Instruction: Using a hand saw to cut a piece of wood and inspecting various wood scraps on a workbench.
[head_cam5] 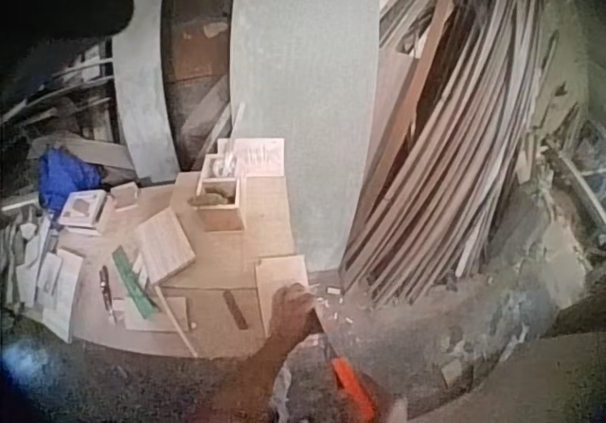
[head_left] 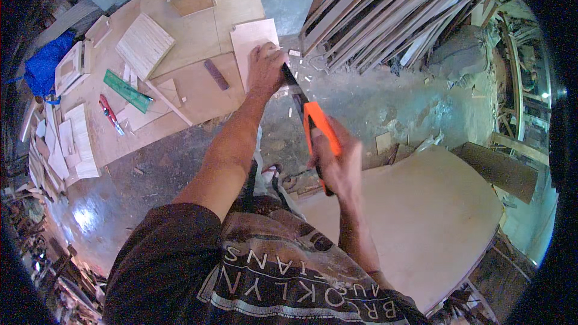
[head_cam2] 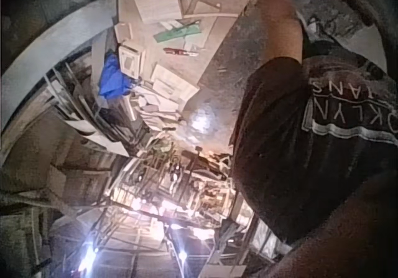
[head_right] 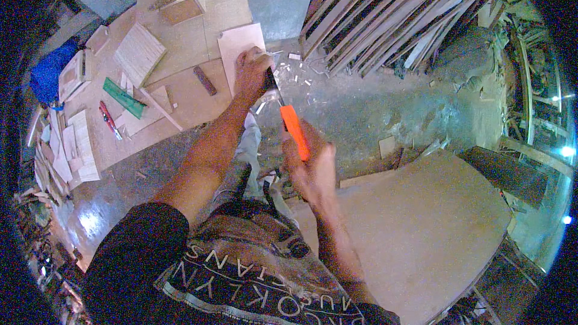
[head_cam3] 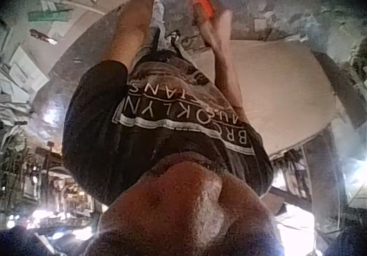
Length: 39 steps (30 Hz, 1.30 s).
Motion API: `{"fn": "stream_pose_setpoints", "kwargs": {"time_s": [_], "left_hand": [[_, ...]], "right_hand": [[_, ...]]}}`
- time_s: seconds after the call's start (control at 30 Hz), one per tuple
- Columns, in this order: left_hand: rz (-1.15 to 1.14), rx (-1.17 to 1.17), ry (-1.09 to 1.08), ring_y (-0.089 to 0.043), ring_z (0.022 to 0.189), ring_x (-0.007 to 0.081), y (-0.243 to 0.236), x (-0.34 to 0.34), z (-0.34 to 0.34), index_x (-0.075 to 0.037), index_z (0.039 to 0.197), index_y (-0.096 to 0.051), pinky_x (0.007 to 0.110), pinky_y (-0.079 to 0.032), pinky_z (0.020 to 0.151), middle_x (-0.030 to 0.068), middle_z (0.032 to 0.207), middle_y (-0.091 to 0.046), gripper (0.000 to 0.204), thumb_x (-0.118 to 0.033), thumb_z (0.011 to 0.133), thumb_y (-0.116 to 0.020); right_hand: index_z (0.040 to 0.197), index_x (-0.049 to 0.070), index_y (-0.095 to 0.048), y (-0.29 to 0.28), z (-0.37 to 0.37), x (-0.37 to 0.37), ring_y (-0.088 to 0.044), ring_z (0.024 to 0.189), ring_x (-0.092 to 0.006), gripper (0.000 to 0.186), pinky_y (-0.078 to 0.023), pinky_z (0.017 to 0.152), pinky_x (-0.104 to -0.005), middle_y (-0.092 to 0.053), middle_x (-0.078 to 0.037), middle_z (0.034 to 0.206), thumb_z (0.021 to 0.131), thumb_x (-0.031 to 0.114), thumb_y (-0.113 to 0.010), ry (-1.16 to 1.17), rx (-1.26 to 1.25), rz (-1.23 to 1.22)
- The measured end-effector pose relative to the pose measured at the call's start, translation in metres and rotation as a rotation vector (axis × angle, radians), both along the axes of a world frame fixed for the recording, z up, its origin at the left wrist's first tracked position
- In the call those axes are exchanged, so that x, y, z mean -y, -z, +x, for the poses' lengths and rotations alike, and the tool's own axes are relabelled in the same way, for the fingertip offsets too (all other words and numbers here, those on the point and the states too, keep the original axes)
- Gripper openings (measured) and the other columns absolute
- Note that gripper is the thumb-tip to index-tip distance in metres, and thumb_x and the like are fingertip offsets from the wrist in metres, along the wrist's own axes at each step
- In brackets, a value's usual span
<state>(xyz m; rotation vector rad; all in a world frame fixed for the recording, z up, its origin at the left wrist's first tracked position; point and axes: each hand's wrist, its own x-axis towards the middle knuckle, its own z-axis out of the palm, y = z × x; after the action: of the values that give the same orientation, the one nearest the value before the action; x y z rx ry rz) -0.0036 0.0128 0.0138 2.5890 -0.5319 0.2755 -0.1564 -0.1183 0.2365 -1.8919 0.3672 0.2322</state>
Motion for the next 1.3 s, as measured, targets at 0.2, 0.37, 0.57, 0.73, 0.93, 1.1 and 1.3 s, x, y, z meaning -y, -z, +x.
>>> {"fn": "stream_pose_setpoints", "kwargs": {"time_s": [0.2, 0.37, 0.57, 0.73, 0.93, 1.1, 1.3], "left_hand": [[0.002, 0.018, 0.006, -0.045, 0.120, 0.0240, 0.012, 0.014, -0.002, -0.016, 0.101, -0.063, 0.050, -0.028, 0.104, 0.0008, 0.109, -0.064, 0.029, -0.015, 0.072, -0.064], [0.012, 0.012, 0.024, -0.046, 0.119, 0.0239, 0.006, 0.029, -0.002, -0.015, 0.102, -0.063, 0.048, -0.029, 0.103, 0.0013, 0.110, -0.064, 0.028, -0.016, 0.074, -0.063], [0.038, -0.034, -0.028, -0.046, 0.119, 0.0254, -0.007, 0.000, -0.011, -0.014, 0.094, -0.063, 0.049, -0.030, 0.102, 0.0022, 0.110, -0.063, 0.020, -0.017, 0.073, -0.063], [0.049, -0.020, 0.000, -0.046, 0.119, 0.0260, 0.008, 0.019, 0.002, -0.014, 0.093, -0.063, 0.049, -0.030, 0.103, 0.0033, 0.110, -0.063, 0.020, -0.016, 0.073, -0.063], [0.011, -0.026, -0.012, -0.045, 0.121, 0.0254, 0.005, 0.011, -0.001, -0.013, 0.095, -0.064, 0.049, -0.027, 0.106, 0.0031, 0.107, -0.063, 0.026, -0.019, 0.070, -0.067], [-0.014, 0.013, 0.026, -0.043, 0.122, 0.0231, -0.003, 0.014, -0.001, -0.015, 0.094, -0.062, 0.047, -0.029, 0.103, 0.0010, 0.106, -0.062, 0.025, -0.019, 0.069, -0.066], [-0.068, 0.119, -0.024, -0.044, 0.121, 0.0225, 0.009, 0.010, -0.003, -0.014, 0.091, -0.062, 0.048, -0.027, 0.104, 0.0005, 0.103, -0.063, 0.021, -0.021, 0.072, -0.065]], "right_hand": [[0.109, -0.002, -0.061, -0.007, -0.009, 0.005, -0.058, 0.051, -0.0141, 0.027, -0.048, 0.049, -0.0313, -0.061, -0.009, 0.066, 0.091, 0.018, -0.057, 0.038, -0.032, -0.020], [0.108, -0.001, -0.062, 0.011, 0.013, 0.021, -0.058, 0.050, -0.0145, 0.026, -0.047, 0.048, -0.0324, -0.060, -0.010, 0.064, 0.090, 0.017, -0.057, -0.006, 0.025, -0.072], [0.092, -0.007, -0.062, -0.042, 0.026, 0.015, -0.058, 0.050, -0.0209, 0.026, -0.045, 0.050, -0.0370, -0.058, -0.015, 0.060, 0.088, 0.019, -0.058, -0.015, -0.065, 0.007], [0.084, -0.007, -0.063, 0.007, 0.068, 0.015, -0.059, 0.051, -0.0199, 0.028, -0.046, 0.050, -0.0371, -0.057, -0.014, 0.056, 0.086, 0.021, -0.060, -0.124, -0.043, -0.154], [0.075, -0.005, -0.062, -0.016, 0.084, 0.007, -0.058, 0.048, -0.0183, 0.029, -0.046, 0.047, -0.0355, -0.056, -0.011, 0.054, 0.087, 0.021, -0.058, -0.137, -0.058, -0.099], [0.072, -0.003, -0.061, -0.015, 0.090, 0.007, -0.058, 0.047, -0.0169, 0.029, -0.044, 0.044, -0.0322, -0.057, -0.009, 0.055, 0.087, 0.022, -0.056, -0.080, -0.175, -0.045], [0.070, -0.005, -0.061, -0.029, 0.095, 0.006, -0.059, 0.046, -0.0189, 0.032, -0.048, 0.044, -0.0347, -0.058, -0.010, 0.054, 0.086, 0.023, -0.057, -0.071, -0.198, 0.010]]}}
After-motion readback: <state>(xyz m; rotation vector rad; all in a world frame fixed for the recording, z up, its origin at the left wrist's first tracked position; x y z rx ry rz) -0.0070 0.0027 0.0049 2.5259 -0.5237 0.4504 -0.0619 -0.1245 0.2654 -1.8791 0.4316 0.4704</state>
